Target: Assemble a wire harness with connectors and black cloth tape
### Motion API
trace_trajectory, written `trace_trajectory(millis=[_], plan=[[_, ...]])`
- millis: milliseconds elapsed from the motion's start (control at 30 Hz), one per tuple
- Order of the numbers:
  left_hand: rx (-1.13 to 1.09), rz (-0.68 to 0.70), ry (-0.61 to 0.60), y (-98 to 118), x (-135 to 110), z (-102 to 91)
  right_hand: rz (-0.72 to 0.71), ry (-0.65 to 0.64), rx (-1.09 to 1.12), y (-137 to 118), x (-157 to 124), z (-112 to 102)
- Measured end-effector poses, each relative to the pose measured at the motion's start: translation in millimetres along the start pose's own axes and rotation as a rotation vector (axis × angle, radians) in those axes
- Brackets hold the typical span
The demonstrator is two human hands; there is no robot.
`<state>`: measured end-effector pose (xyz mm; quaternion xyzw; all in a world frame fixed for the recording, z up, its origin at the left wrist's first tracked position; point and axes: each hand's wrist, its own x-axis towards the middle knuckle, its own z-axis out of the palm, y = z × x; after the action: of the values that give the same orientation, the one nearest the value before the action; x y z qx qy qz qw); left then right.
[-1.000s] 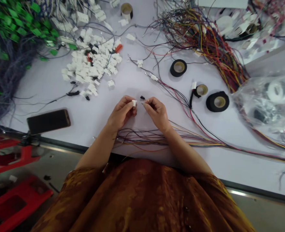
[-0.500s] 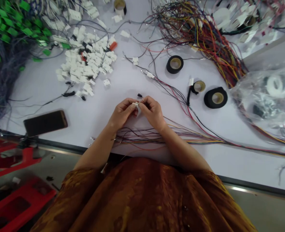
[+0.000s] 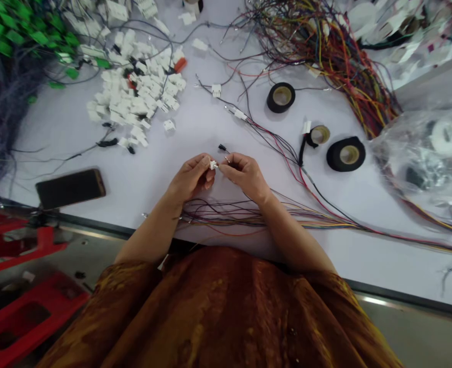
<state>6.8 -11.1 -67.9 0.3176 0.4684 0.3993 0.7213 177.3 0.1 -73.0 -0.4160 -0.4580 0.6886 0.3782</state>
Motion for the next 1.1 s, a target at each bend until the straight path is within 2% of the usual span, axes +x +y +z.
trace_trajectory(millis=[167, 333, 533, 733, 900, 1100], plan=[[0.021, -0.001, -0.001, -2, 1, -1.7, -0.003, 0.001, -0.030, 2, -1, 0], [0.069, 0.027, 0.012, -1, 1, -3.5, -0.060, 0.023, -0.157, 2, -1, -1], [0.115, 0.037, -0.035, -1, -1, -2.8, -0.057, -0.069, -0.213, 1, -1, -5], [0.268, 0.208, 0.067, -8, -4, 5.1, -0.168, 0.096, -0.320, 8, -3, 3], [0.203, 0.241, 0.068, -12, -1, 2.5, -0.187, 0.039, -0.354, 7, -1, -1], [0.274, 0.272, 0.028, -12, -2, 5.4, -0.233, 0.031, -0.394, 9, -1, -3]])
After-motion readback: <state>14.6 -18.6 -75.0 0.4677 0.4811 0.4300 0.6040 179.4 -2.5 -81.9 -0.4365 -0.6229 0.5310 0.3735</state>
